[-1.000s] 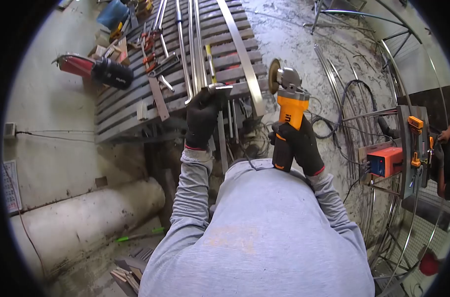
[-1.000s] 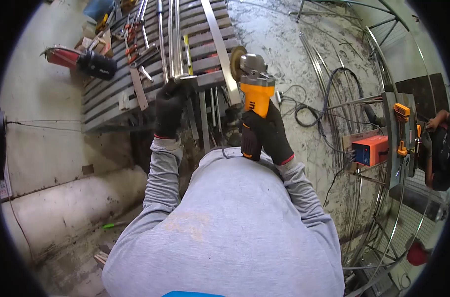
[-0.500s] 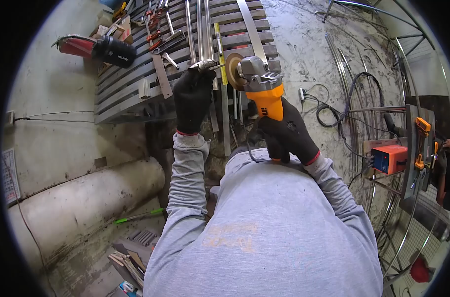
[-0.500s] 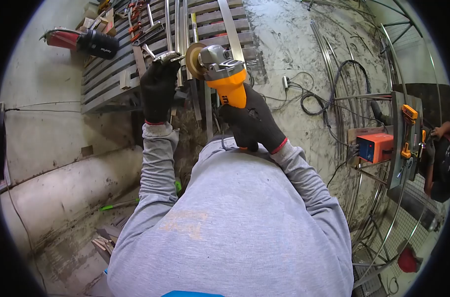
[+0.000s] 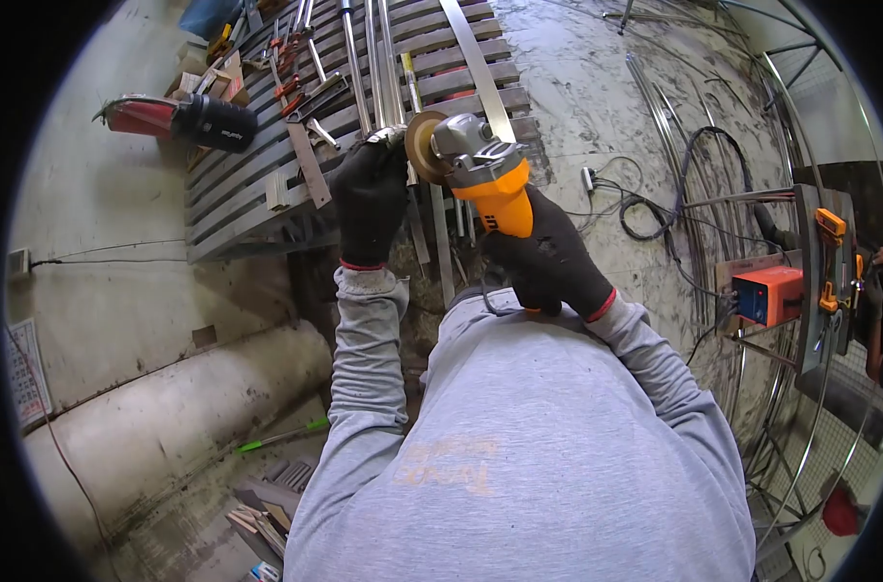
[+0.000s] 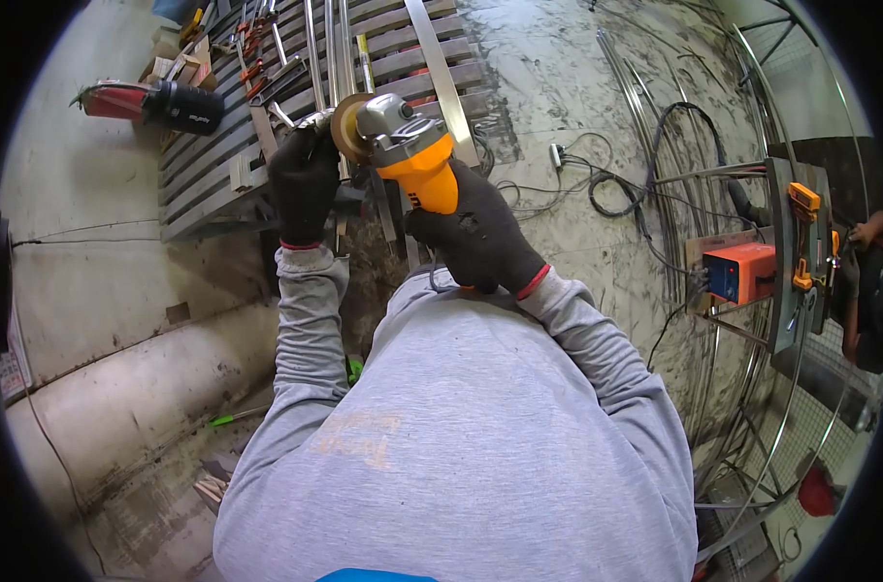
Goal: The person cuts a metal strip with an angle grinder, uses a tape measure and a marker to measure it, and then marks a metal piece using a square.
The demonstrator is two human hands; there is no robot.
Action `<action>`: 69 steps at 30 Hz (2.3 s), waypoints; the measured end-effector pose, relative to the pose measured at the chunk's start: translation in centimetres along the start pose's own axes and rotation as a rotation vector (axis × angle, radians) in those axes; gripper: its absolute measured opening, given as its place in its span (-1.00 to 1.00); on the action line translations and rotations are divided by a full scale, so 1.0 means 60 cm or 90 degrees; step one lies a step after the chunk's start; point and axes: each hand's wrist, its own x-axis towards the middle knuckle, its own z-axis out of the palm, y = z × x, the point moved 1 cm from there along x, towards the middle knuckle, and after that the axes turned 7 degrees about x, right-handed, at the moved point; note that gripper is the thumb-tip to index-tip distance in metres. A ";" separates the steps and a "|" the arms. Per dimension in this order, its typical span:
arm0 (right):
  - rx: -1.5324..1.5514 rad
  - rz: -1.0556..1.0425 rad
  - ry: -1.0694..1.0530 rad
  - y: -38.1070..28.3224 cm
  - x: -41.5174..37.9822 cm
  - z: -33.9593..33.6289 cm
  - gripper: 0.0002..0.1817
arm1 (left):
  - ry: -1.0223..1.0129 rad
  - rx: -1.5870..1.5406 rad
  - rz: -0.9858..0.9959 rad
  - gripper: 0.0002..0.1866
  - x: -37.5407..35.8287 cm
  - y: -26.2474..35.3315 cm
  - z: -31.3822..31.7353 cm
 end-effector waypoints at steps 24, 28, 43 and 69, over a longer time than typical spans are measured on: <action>-0.032 -0.050 0.030 0.004 0.004 0.014 -0.52 | -0.015 -0.010 -0.015 -0.80 0.010 0.003 -0.015; -0.062 -0.060 0.064 0.006 0.008 0.016 -0.53 | 0.009 0.015 0.006 -0.80 0.011 -0.001 -0.017; 0.025 -0.083 0.134 0.009 -0.003 0.018 -0.55 | 0.029 -0.081 -0.058 -0.82 -0.007 -0.023 0.023; 0.012 -0.054 0.134 0.000 0.001 0.013 -0.50 | 0.048 -0.059 0.016 -0.79 0.018 -0.005 0.024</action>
